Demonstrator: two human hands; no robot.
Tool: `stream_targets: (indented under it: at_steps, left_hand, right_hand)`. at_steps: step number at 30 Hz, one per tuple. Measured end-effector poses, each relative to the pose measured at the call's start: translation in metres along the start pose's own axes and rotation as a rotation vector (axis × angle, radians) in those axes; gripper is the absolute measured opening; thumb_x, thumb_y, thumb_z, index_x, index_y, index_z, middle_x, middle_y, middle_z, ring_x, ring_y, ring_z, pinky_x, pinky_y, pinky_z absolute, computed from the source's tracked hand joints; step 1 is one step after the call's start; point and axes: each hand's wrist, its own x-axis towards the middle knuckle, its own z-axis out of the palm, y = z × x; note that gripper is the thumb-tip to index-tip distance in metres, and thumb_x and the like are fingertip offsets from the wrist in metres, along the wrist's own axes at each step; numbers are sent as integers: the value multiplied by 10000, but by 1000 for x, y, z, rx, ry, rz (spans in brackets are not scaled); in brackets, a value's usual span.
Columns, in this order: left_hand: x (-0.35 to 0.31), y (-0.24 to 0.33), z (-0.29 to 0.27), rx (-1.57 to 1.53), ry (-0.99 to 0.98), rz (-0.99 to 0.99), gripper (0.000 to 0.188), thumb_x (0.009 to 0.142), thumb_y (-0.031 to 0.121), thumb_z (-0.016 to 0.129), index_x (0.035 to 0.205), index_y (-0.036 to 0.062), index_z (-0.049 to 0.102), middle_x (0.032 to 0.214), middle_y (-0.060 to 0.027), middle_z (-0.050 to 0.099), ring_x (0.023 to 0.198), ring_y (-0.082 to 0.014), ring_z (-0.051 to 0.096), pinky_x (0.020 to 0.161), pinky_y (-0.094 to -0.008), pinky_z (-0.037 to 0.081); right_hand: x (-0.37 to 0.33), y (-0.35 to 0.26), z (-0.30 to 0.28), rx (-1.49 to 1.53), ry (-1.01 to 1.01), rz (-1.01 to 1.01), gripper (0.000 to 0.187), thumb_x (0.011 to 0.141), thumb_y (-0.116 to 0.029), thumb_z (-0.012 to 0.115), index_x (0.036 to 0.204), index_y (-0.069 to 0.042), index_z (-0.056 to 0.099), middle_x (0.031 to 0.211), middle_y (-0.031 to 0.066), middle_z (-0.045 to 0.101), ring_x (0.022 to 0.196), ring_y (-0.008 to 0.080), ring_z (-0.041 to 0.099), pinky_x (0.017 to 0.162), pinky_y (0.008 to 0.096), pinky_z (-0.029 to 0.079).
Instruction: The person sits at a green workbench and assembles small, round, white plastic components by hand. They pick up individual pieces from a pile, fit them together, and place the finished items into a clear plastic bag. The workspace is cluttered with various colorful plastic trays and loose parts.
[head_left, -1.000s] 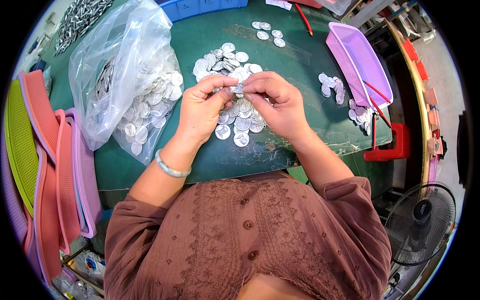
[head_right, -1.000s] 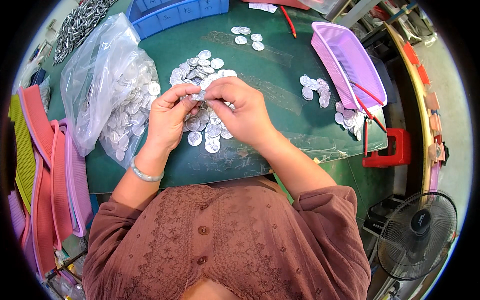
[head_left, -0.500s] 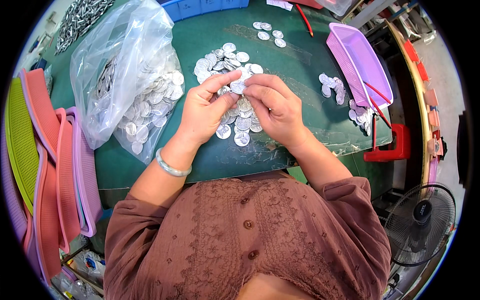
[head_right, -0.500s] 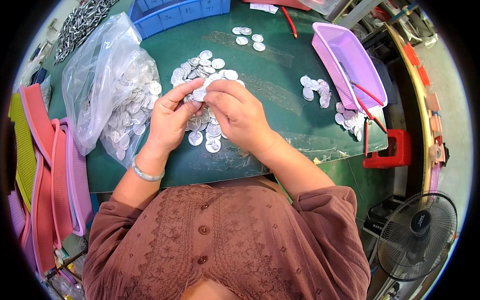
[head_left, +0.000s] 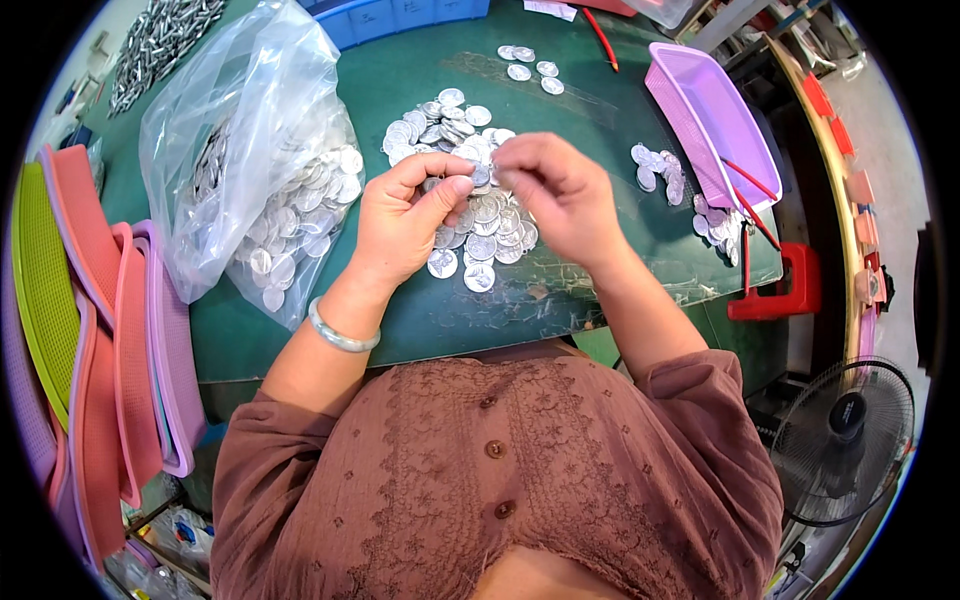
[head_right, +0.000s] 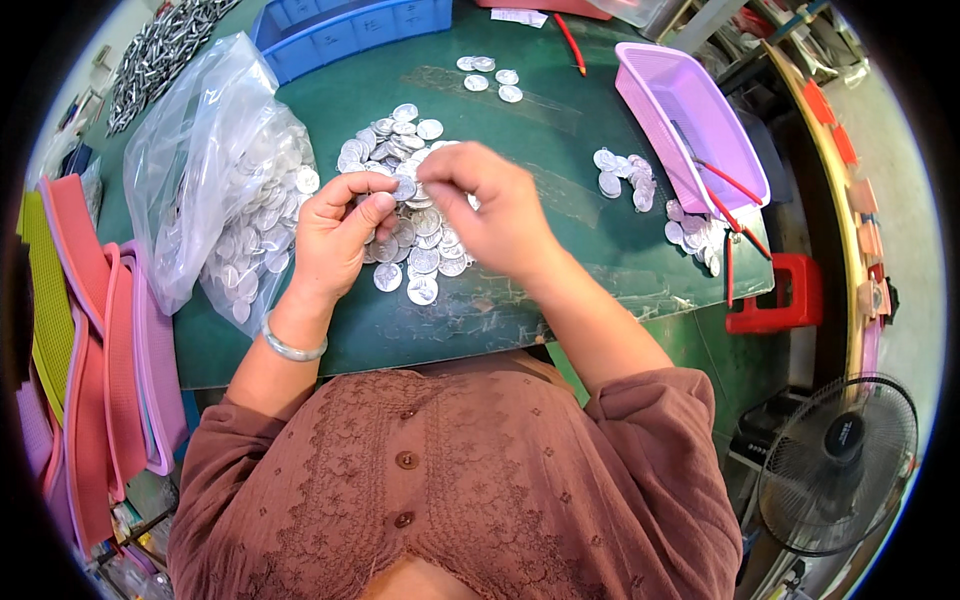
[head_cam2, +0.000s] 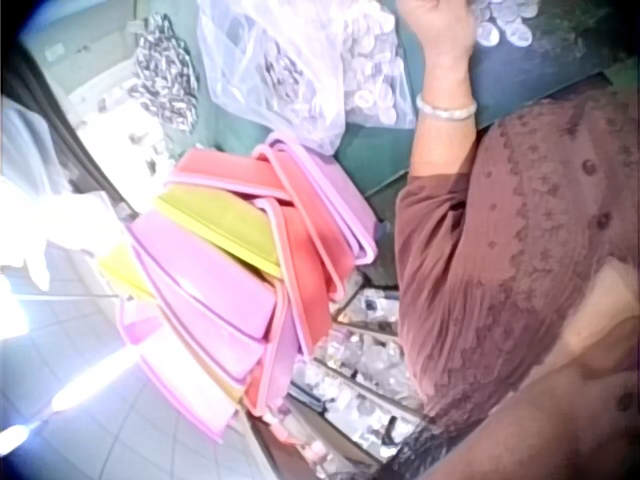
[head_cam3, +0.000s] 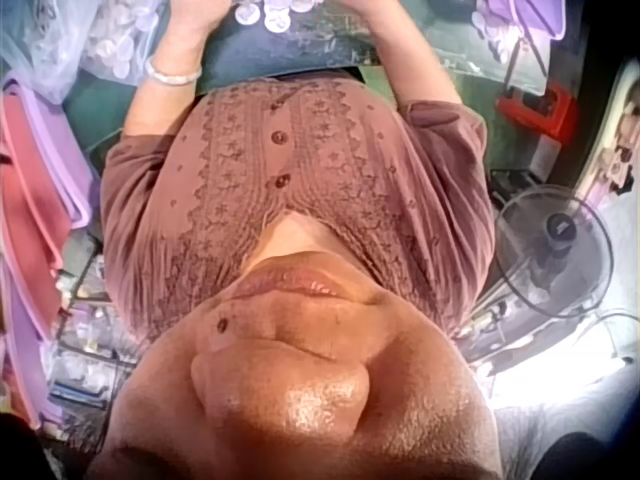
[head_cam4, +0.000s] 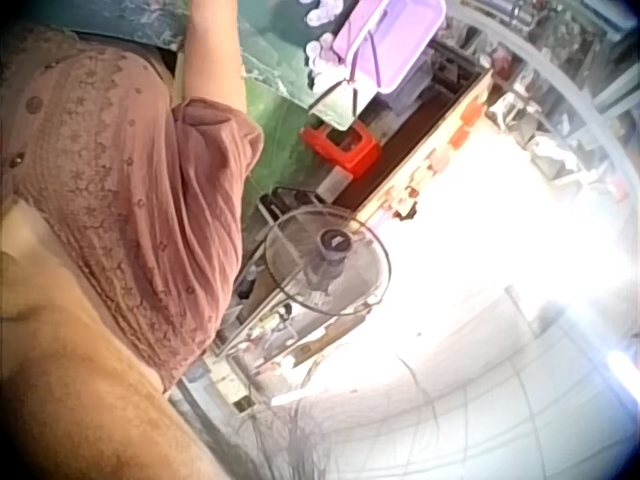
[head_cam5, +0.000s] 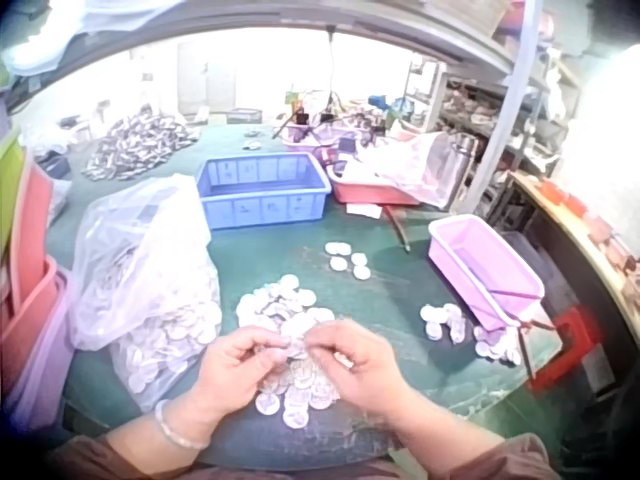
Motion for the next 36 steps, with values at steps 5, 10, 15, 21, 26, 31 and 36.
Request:
stream_targets:
  at_steps: [5, 10, 15, 21, 26, 31, 36]
  left_hand:
    - [0, -2, -1, -11, 54, -48, 124, 825, 161, 587, 868, 45, 596, 641, 41, 509, 569, -22, 446, 506, -157, 365]
    - [3, -8, -5, -328, 89, -229, 148, 834, 202, 577, 821, 54, 582, 655, 30, 505, 556, -46, 434, 507, -174, 371]
    - [7, -6, -8, -536, 84, -374, 156, 874, 191, 498, 857, 45, 550, 772, -40, 564, 627, -108, 519, 536, -209, 442]
    - [7, 0, -12, -561, 75, -477, 148, 868, 125, 458, 963, 35, 525, 865, -100, 592, 710, -159, 583, 555, -235, 494]
    - [4, -3, -7, -409, 19, -370, 175, 835, 93, 524, 1001, 39, 540, 755, -35, 564, 598, -77, 517, 478, -175, 402]
    - [1, -1, 3, -250, 115, -258, 161, 804, 92, 590, 953, 37, 567, 687, 15, 524, 552, -27, 451, 458, -150, 337]
    - [-1, -4, 9, -113, 168, -134, 192, 793, 117, 621, 951, 14, 584, 676, 24, 526, 530, -23, 444, 448, -148, 338]
  right_hand:
    - [16, 24, -28, -319, -77, 220, 170, 761, -25, 512, 905, -11, 601, 885, 133, 591, 783, 257, 583, 692, 314, 460]
    - [28, 54, -27, -572, -303, 201, 241, 763, -68, 526, 993, -26, 584, 881, 133, 564, 789, 255, 562, 702, 321, 449]
    - [38, 68, -22, -671, -427, 178, 265, 737, -123, 576, 993, -57, 586, 828, 123, 534, 773, 266, 536, 682, 341, 438]
    - [52, 62, -29, -350, -455, 458, 169, 708, -65, 632, 854, -14, 565, 688, 27, 534, 616, 118, 513, 570, 266, 432]
    - [41, 32, -28, 202, -280, 570, 110, 741, -26, 620, 826, -1, 556, 673, -2, 535, 587, 77, 503, 537, 216, 420]
    - [25, 7, -15, 547, -239, 636, 103, 749, -5, 610, 831, 11, 550, 700, 19, 548, 598, 89, 519, 543, 209, 427]
    - [8, 1, 3, 200, -71, 401, 93, 741, 2, 610, 810, -3, 548, 729, 25, 554, 623, 100, 534, 539, 211, 430]
